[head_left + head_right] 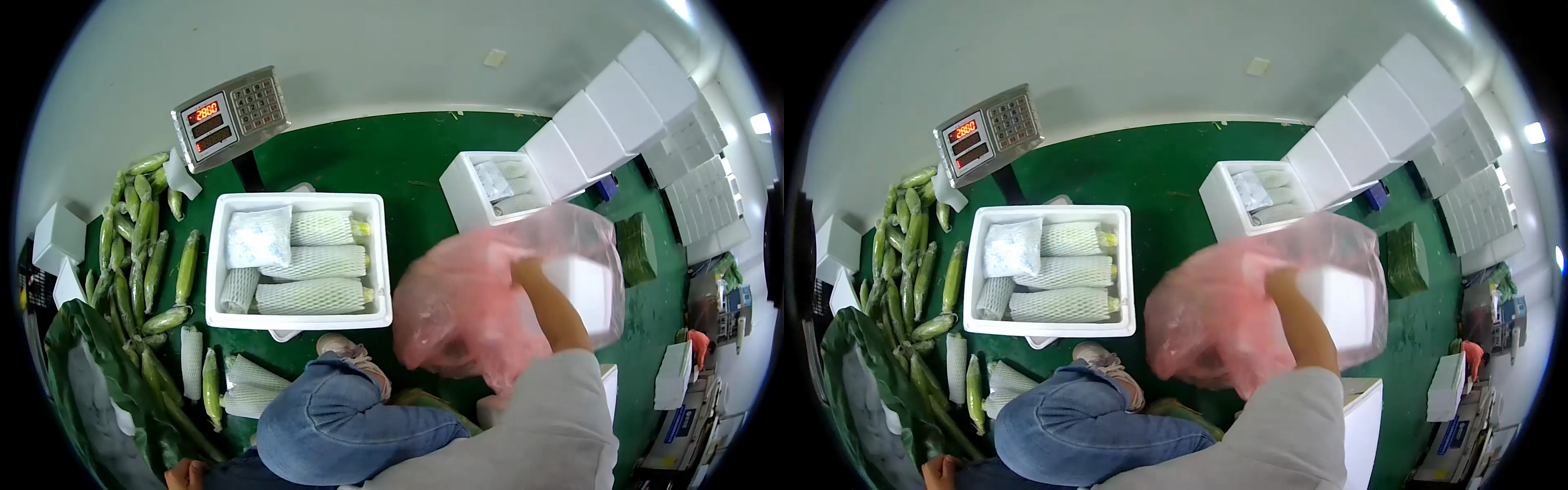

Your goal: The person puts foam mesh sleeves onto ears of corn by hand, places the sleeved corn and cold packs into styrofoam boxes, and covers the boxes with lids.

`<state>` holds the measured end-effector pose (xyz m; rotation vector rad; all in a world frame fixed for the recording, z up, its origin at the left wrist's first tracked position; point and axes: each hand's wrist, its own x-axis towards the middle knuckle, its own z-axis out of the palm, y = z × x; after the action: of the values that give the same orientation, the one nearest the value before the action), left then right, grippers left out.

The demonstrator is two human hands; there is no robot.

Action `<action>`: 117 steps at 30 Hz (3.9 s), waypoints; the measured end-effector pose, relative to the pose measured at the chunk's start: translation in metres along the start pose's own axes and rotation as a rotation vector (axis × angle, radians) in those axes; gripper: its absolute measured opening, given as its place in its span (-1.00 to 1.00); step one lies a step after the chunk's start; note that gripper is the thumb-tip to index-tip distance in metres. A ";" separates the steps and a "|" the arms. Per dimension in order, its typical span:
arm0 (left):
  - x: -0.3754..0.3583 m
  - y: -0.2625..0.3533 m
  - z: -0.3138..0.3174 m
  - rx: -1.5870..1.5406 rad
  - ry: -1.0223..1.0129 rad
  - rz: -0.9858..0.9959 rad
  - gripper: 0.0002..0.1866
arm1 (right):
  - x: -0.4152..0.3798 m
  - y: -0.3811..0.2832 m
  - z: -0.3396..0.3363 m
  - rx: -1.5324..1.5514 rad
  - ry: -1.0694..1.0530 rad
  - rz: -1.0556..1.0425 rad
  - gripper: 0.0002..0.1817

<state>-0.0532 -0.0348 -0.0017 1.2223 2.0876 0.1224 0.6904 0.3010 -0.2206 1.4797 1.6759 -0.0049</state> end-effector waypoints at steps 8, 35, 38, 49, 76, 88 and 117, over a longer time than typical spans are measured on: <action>0.045 0.008 0.018 -0.030 0.117 0.072 -0.79 | -0.123 0.009 0.136 0.127 -0.441 -0.226 -0.34; 0.250 0.213 0.142 -0.900 -0.299 0.258 -0.25 | -0.101 -0.163 -0.129 2.429 0.498 -0.143 -0.18; 0.248 0.292 0.176 -0.960 -0.399 0.280 -0.26 | -0.107 -0.074 -0.125 2.364 0.581 -0.012 -0.23; 0.222 0.485 0.283 -0.988 -0.599 0.337 -0.27 | -0.044 0.029 -0.130 1.135 1.360 0.377 -0.43; 0.287 0.102 0.151 -0.684 -0.242 0.014 -0.49 | -0.133 0.049 -0.049 0.720 0.865 0.424 -0.54; 0.252 0.202 0.121 -0.765 -0.020 0.654 -0.72 | -0.314 0.086 -0.101 0.496 0.421 0.354 -0.37; 0.162 0.354 0.010 -1.388 -0.106 1.238 -0.01 | -0.152 -0.135 0.199 1.507 0.680 0.609 -0.41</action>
<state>0.1611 0.2864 0.0507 1.2165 0.4465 1.6337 0.6847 0.0358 -0.3232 3.3761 1.5901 -0.6053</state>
